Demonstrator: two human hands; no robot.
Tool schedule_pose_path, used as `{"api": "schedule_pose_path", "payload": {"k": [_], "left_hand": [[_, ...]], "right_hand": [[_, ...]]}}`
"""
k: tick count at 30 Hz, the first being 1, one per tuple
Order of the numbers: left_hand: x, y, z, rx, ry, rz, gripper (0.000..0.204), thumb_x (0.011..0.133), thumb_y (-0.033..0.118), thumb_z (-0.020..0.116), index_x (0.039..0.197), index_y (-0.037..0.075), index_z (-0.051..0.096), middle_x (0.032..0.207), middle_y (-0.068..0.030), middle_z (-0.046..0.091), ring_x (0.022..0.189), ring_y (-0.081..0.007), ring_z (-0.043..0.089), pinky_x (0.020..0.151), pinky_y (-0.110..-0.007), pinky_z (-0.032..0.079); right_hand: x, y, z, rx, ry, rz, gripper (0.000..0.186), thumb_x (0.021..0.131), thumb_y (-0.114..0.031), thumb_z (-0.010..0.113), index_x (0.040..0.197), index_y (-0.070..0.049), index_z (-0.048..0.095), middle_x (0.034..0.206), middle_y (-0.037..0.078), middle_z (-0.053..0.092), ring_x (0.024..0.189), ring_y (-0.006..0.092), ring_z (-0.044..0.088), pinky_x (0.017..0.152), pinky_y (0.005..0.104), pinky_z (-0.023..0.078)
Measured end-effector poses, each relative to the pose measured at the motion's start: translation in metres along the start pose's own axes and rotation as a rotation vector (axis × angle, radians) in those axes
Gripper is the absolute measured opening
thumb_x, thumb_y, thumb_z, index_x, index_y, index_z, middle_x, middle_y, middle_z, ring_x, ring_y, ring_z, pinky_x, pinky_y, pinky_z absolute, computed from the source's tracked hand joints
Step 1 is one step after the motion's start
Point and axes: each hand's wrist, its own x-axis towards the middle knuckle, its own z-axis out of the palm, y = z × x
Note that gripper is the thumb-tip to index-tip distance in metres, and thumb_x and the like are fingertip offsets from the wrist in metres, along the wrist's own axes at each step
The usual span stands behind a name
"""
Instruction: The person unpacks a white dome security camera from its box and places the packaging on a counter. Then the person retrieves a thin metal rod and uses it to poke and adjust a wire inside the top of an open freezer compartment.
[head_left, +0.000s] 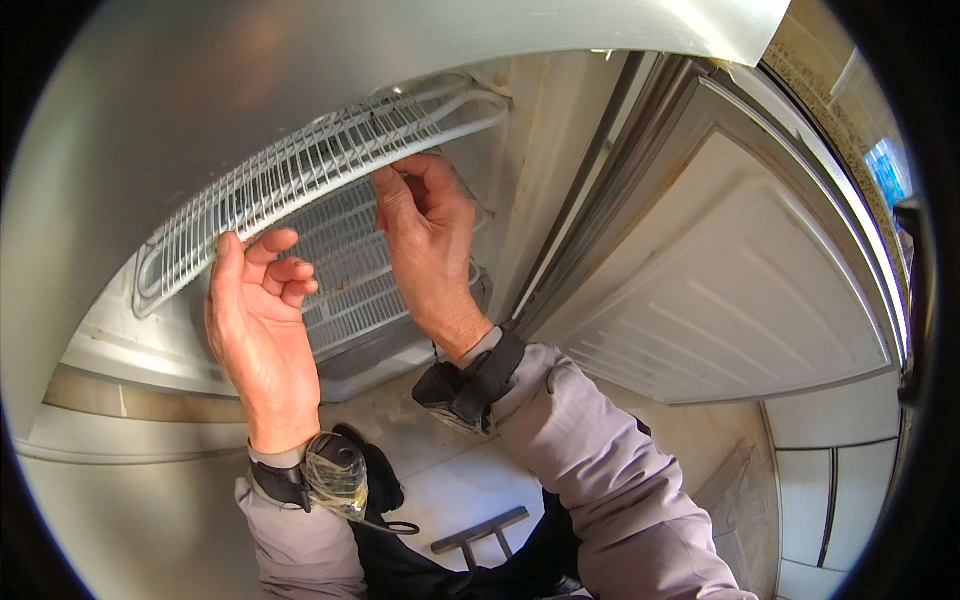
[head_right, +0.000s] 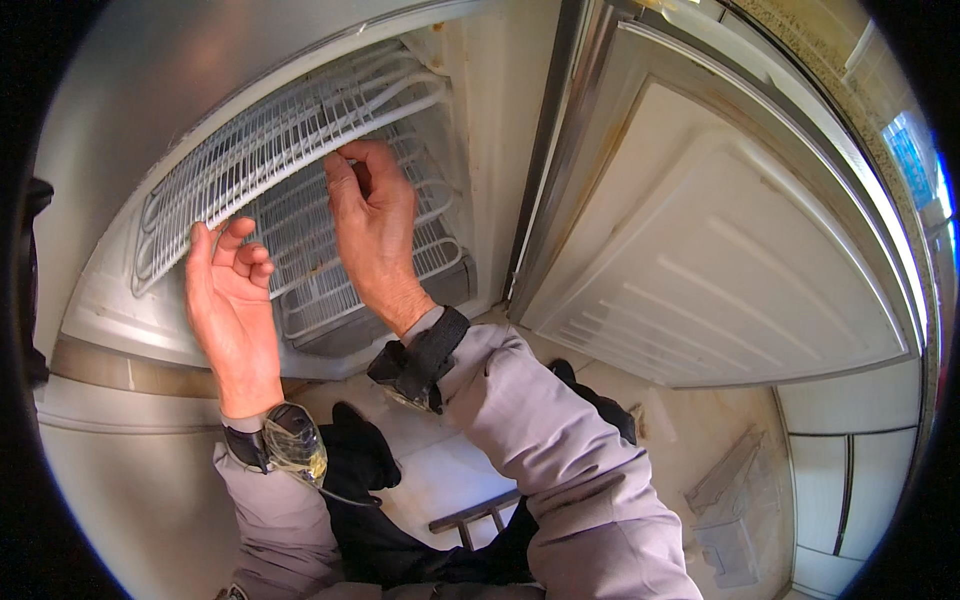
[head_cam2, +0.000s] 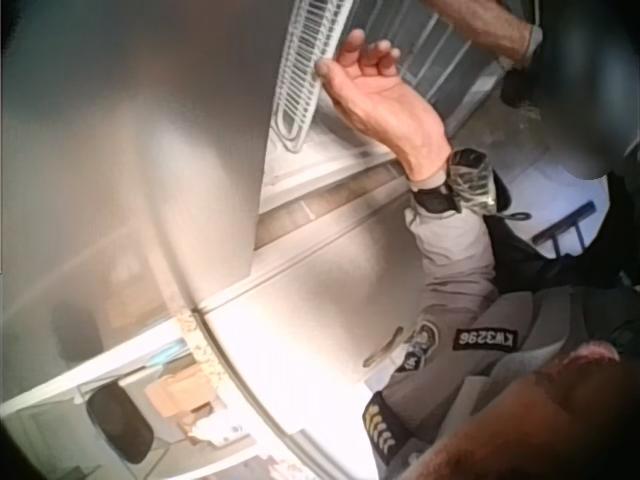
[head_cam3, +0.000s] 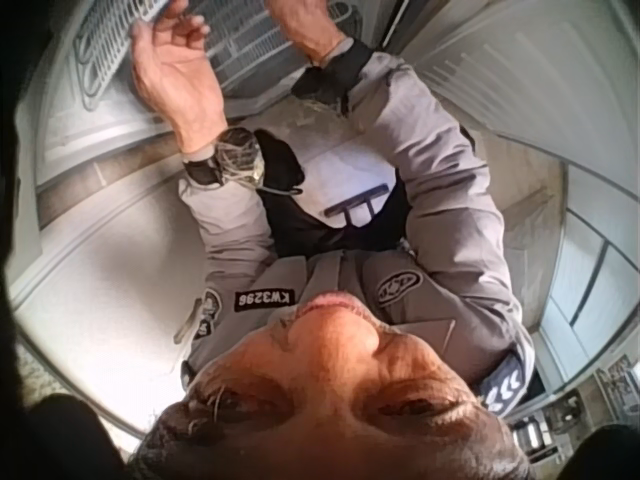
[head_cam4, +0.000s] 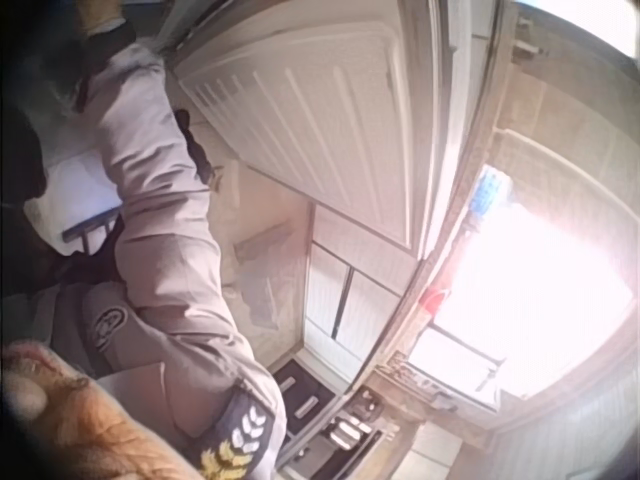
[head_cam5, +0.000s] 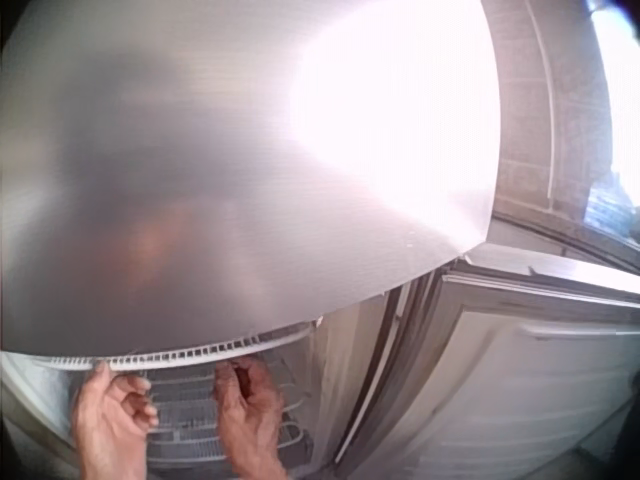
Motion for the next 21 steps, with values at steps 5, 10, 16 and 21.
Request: {"api": "schedule_pose_path", "payload": {"k": [5,10,16,21], "left_hand": [[-0.002,-0.001,0.001,0.021,0.003,0.013,0.036,0.102,0.038,0.061,0.112,0.004,0.059,0.1,-0.011,0.069,0.08,-0.0152,0.061,0.073,-0.029,0.05],[-0.001,-0.001,0.002,-0.001,0.001,0.009,0.035,0.103,0.038,0.061,0.111,0.004,0.058,0.1,-0.0107,0.069,0.079,-0.0152,0.062,0.073,-0.029,0.05],[-0.001,-0.001,0.001,0.013,0.006,0.006,0.034,0.103,0.037,0.06,0.11,0.004,0.059,0.099,-0.0103,0.069,0.079,-0.0149,0.062,0.073,-0.029,0.05],[0.0,-0.002,0.001,-0.001,0.001,0.005,0.035,0.103,0.038,0.061,0.11,0.004,0.06,0.099,-0.0098,0.069,0.079,-0.0144,0.062,0.074,-0.029,0.05]], "right_hand": [[0.006,-0.002,0.0,0.112,-0.043,-0.024,0.011,0.1,-0.011,0.06,0.099,0.0,0.061,0.072,-0.001,0.056,0.064,0.0081,0.05,0.057,0.0271,0.042],[0.003,-0.005,0.004,0.073,-0.025,0.18,0.01,0.101,-0.01,0.058,0.1,0.0,0.061,0.072,-0.001,0.056,0.063,0.0077,0.049,0.057,0.0268,0.042],[0.006,-0.007,0.001,0.121,-0.063,0.096,0.011,0.1,-0.011,0.059,0.102,0.0,0.062,0.072,-0.002,0.055,0.064,0.0076,0.048,0.059,0.0266,0.042],[0.009,-0.01,-0.001,0.131,-0.021,0.051,0.011,0.1,-0.012,0.059,0.098,-0.001,0.061,0.07,-0.002,0.054,0.063,0.0071,0.047,0.056,0.0266,0.04]]}}
